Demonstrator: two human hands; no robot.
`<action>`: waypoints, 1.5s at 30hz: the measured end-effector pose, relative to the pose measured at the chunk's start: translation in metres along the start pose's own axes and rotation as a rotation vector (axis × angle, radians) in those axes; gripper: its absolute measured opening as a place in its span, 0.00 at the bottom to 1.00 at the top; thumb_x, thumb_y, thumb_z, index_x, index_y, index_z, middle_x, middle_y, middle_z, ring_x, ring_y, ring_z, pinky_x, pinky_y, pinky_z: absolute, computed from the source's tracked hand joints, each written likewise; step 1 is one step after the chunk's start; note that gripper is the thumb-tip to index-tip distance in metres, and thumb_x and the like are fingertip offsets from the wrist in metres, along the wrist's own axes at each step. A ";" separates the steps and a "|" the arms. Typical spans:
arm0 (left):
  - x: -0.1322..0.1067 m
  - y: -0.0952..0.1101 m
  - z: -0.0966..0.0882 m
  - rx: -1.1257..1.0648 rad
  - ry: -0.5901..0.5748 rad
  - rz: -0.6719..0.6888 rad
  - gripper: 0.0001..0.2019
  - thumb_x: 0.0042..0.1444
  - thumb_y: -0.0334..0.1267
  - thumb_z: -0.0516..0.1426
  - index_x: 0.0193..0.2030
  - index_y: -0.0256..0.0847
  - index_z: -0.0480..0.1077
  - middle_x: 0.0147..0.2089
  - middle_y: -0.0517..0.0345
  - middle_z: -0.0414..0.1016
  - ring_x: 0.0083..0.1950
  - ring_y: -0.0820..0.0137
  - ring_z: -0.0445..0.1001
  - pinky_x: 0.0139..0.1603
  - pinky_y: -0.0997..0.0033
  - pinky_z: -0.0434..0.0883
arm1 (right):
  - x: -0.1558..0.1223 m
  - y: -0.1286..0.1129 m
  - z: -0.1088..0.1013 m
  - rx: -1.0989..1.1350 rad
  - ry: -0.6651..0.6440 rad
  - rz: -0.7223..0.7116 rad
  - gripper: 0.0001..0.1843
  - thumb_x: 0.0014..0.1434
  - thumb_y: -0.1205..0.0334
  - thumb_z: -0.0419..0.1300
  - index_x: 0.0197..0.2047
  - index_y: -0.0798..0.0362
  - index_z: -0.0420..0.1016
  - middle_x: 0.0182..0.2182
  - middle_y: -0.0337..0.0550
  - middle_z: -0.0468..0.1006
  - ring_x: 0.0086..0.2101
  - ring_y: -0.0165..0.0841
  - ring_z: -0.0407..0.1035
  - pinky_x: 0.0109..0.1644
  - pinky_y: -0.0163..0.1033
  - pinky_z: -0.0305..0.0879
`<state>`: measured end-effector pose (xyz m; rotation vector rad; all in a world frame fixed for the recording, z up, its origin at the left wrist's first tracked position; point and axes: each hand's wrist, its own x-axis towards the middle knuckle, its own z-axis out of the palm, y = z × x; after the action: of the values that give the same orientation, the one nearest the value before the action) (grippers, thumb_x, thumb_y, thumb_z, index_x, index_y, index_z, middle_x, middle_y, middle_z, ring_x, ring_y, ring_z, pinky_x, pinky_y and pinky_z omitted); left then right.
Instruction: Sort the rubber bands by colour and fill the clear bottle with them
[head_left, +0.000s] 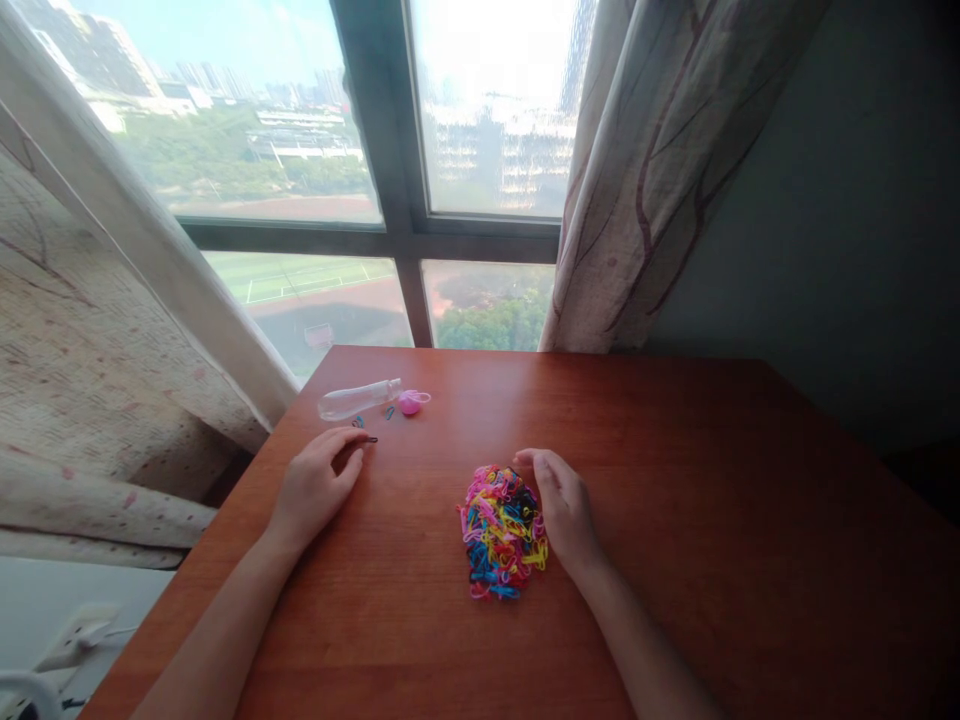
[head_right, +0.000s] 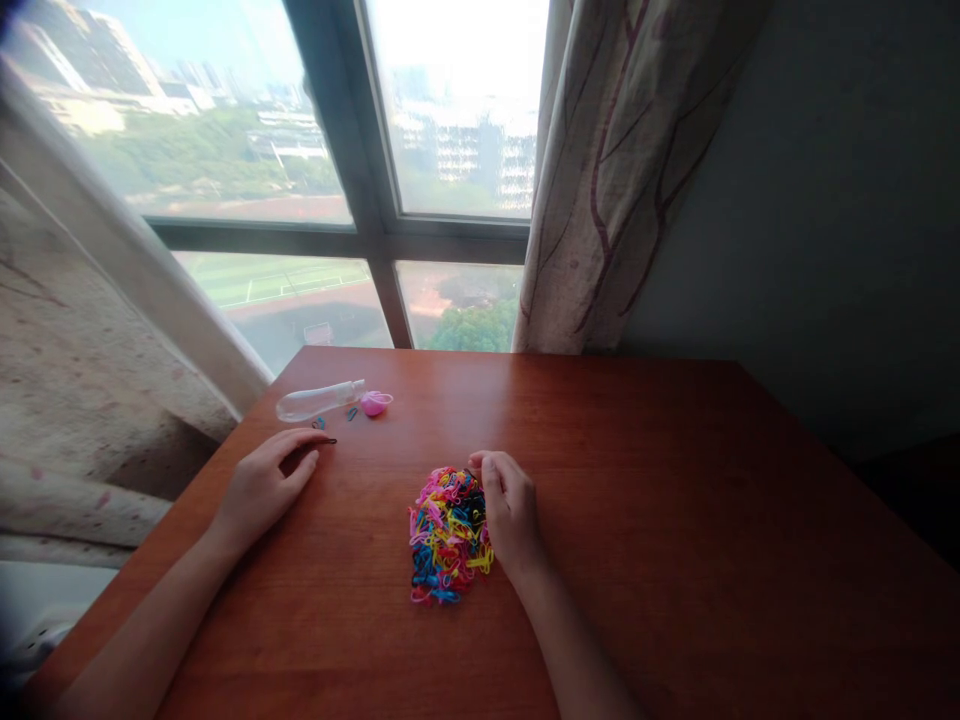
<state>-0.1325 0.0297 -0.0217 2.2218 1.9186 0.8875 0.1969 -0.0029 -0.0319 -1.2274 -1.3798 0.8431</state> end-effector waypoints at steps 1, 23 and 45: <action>0.000 0.001 0.000 -0.033 0.010 -0.018 0.13 0.59 0.41 0.52 0.45 0.40 0.73 0.47 0.51 0.79 0.48 0.62 0.77 0.54 0.63 0.72 | 0.000 0.000 0.000 -0.007 -0.001 -0.003 0.20 0.69 0.52 0.47 0.39 0.52 0.77 0.38 0.45 0.80 0.42 0.37 0.74 0.46 0.39 0.68; 0.004 0.015 0.010 0.058 -0.010 0.068 0.15 0.61 0.39 0.50 0.48 0.38 0.73 0.51 0.47 0.77 0.52 0.58 0.76 0.55 0.59 0.72 | -0.001 -0.004 0.000 -0.096 -0.066 -0.066 0.19 0.70 0.54 0.47 0.36 0.52 0.75 0.34 0.44 0.77 0.38 0.35 0.72 0.42 0.37 0.64; 0.016 0.036 0.028 0.083 -0.008 0.083 0.13 0.58 0.38 0.53 0.48 0.41 0.73 0.50 0.47 0.75 0.53 0.57 0.73 0.58 0.56 0.70 | -0.001 -0.005 0.001 -0.112 -0.080 -0.064 0.19 0.69 0.53 0.47 0.35 0.51 0.76 0.34 0.43 0.78 0.37 0.36 0.72 0.42 0.37 0.65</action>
<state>-0.0870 0.0458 -0.0244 2.3635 1.9061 0.8223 0.1947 -0.0053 -0.0279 -1.2388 -1.5405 0.7869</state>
